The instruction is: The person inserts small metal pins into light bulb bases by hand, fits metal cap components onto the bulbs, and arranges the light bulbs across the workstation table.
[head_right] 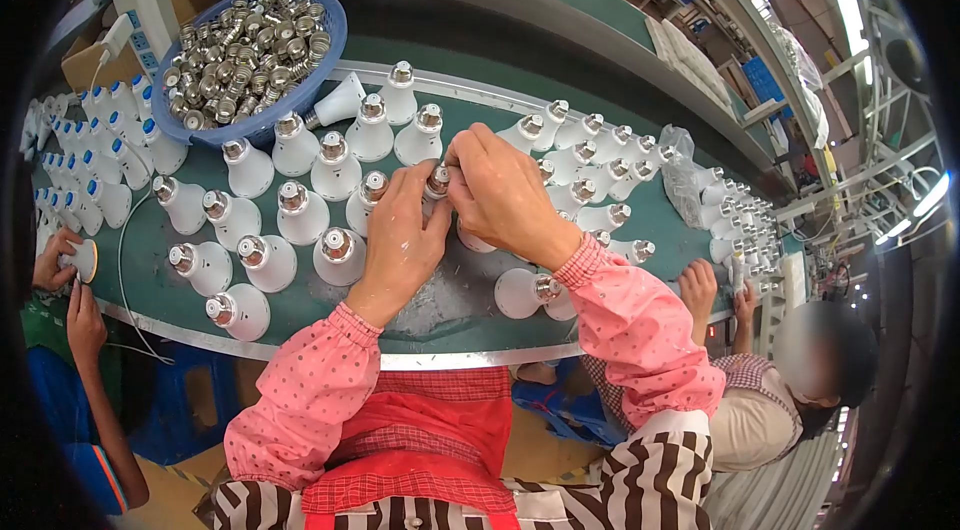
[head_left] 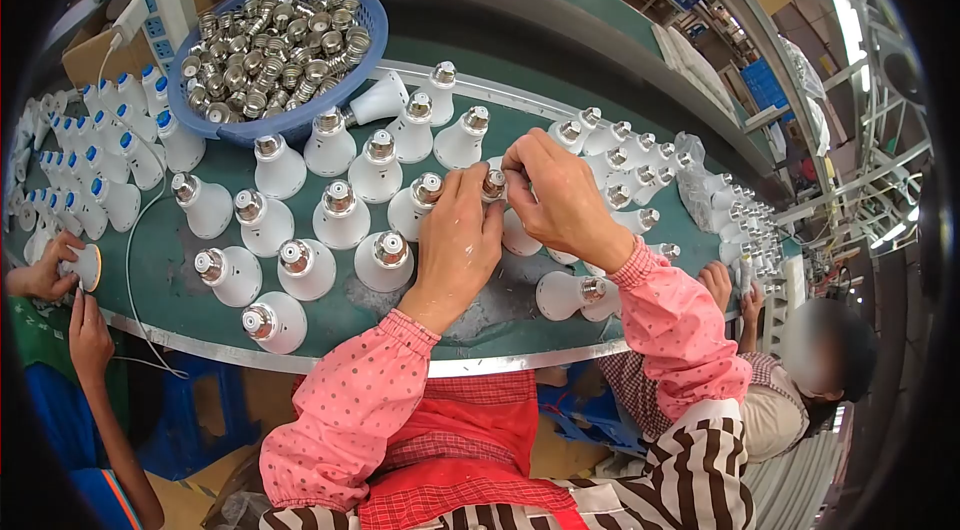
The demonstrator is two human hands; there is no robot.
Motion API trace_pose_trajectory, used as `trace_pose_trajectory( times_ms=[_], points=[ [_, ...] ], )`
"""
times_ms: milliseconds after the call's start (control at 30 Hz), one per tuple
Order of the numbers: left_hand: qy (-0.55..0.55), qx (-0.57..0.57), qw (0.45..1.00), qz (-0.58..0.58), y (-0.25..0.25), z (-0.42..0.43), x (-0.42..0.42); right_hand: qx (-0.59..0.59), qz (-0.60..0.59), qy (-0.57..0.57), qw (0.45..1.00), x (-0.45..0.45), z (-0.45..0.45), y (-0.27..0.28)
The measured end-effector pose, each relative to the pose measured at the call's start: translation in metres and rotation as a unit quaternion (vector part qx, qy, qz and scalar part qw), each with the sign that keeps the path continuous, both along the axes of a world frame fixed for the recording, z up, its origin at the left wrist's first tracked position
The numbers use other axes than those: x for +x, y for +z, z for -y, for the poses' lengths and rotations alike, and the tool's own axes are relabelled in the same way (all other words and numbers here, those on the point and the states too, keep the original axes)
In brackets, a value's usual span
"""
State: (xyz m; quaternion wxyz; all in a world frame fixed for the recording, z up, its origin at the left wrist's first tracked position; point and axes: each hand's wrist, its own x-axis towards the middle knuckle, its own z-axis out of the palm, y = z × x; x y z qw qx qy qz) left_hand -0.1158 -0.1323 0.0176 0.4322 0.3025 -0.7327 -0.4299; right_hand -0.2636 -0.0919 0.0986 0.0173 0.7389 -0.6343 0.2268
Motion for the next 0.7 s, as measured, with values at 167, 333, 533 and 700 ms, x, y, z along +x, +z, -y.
trace_pose_trajectory(
  times_ms=[167,333,533,700],
  points=[
    [-0.009,0.013,1.000,0.000,0.0016,0.0004,0.0016,0.019,-0.003,0.017,1.000,-0.0024,0.0026,0.0043],
    [0.008,-0.006,1.000,-0.003,-0.0037,0.0020,-0.0003,0.023,-0.025,0.028,0.999,-0.0028,0.0015,0.0103],
    [-0.005,0.003,1.000,-0.003,-0.0008,0.0015,0.0013,0.029,-0.034,0.028,0.999,-0.0020,0.0036,0.0092],
    [-0.008,0.005,1.000,-0.001,0.0010,0.0022,0.0021,0.039,0.036,0.022,0.998,-0.0020,0.0038,0.0049]
  ],
)
